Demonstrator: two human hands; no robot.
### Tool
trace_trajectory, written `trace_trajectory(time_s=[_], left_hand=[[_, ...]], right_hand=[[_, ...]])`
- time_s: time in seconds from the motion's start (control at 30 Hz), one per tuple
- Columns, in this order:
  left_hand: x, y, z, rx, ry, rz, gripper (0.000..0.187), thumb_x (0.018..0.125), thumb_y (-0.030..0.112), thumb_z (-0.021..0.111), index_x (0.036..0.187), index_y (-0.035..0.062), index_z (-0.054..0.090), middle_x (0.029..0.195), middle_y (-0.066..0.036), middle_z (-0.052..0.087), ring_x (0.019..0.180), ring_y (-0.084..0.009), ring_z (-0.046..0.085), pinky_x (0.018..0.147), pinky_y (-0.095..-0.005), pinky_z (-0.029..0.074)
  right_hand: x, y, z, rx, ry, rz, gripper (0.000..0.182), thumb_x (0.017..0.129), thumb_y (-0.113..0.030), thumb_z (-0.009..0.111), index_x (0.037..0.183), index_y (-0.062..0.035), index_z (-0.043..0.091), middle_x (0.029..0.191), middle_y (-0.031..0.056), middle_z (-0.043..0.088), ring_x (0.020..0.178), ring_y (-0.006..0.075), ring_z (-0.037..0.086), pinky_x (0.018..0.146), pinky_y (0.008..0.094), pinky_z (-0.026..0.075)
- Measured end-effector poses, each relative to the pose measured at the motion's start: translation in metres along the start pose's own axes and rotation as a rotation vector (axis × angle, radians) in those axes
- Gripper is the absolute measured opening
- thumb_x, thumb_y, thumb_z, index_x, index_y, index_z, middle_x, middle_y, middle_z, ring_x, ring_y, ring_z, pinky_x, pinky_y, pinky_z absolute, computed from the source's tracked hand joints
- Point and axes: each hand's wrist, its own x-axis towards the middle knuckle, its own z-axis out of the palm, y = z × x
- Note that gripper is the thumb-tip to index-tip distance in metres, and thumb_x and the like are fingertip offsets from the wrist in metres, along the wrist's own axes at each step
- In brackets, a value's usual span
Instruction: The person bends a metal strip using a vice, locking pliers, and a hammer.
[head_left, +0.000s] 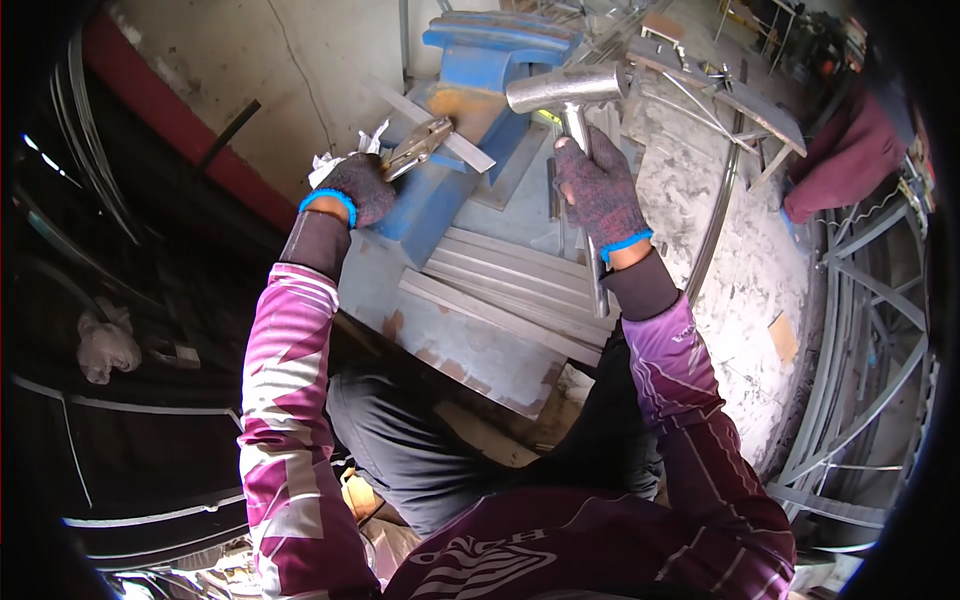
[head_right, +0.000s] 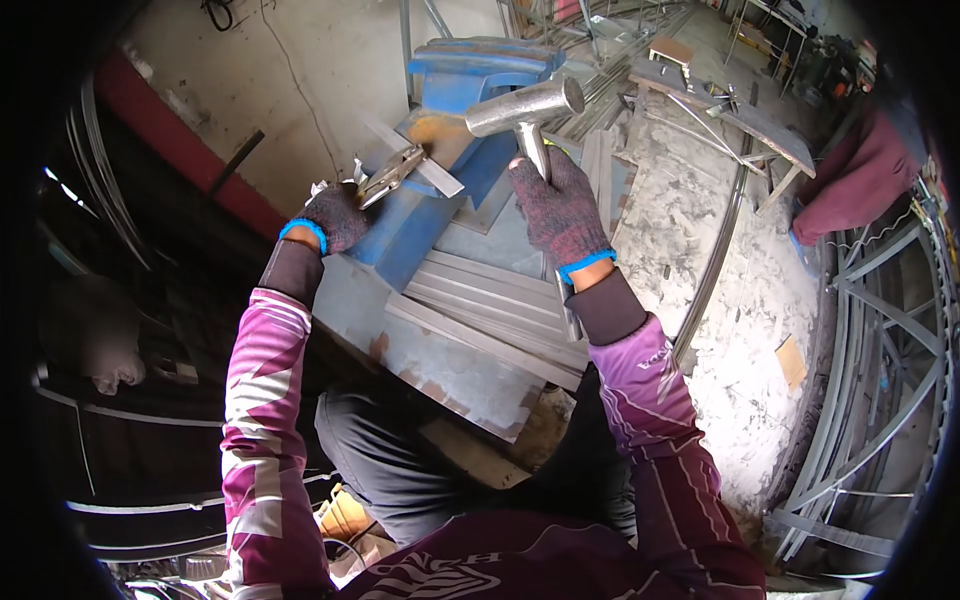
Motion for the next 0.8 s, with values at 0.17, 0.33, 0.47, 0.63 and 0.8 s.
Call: trace_trajectory(time_s=[0.17,0.33,0.47,0.63,0.8], left_hand=[[-0.008,0.012,-0.023,-0.098,-0.045,-0.072,0.039,0.081,0.022,0.058,0.108,-0.0040,0.068,0.104,-0.030,0.069,0.102,-0.0431,0.067,0.090,-0.0480,0.054],[-0.019,0.022,-0.045,-0.167,-0.048,-0.136,0.038,0.078,0.014,0.060,0.110,-0.0020,0.070,0.107,-0.028,0.069,0.105,-0.0422,0.067,0.090,-0.0465,0.054],[-0.011,0.017,-0.043,-0.156,-0.042,-0.196,0.044,0.074,0.017,0.061,0.116,0.0071,0.071,0.115,-0.023,0.069,0.111,-0.0394,0.066,0.096,-0.0454,0.052],[-0.013,0.016,-0.046,-0.144,-0.052,-0.177,0.043,0.070,0.011,0.060,0.111,0.0038,0.071,0.111,-0.024,0.070,0.108,-0.0396,0.067,0.093,-0.0465,0.053],[-0.013,0.014,-0.038,-0.143,0.049,-0.152,0.042,0.072,0.012,0.062,0.110,-0.0007,0.071,0.107,-0.026,0.070,0.106,-0.0405,0.067,0.086,-0.0434,0.056]], right_hand=[[0.020,-0.019,-0.007,-0.401,-0.050,-0.212,0.043,0.093,-0.041,0.062,0.105,0.0004,0.059,0.082,0.0207,0.060,0.080,0.0371,0.062,0.073,0.0452,0.048],[0.066,-0.058,0.019,-0.762,-0.367,-0.197,0.046,0.090,-0.044,0.061,0.099,0.0016,0.062,0.093,0.0253,0.065,0.092,0.0411,0.063,0.081,0.0486,0.048],[0.091,-0.065,0.039,-0.853,-0.437,-0.267,0.048,0.089,-0.047,0.060,0.091,0.0014,0.064,0.093,0.0245,0.067,0.090,0.0397,0.065,0.081,0.0479,0.050],[0.101,-0.101,0.048,-0.701,-0.318,-0.500,0.041,0.092,-0.042,0.059,0.105,-0.0027,0.064,0.095,0.0237,0.068,0.090,0.0401,0.066,0.079,0.0473,0.052],[0.091,-0.065,0.055,-0.761,-0.158,-0.693,0.040,0.092,-0.040,0.060,0.108,-0.0043,0.064,0.097,0.0247,0.067,0.092,0.0447,0.064,0.081,0.0505,0.051]])
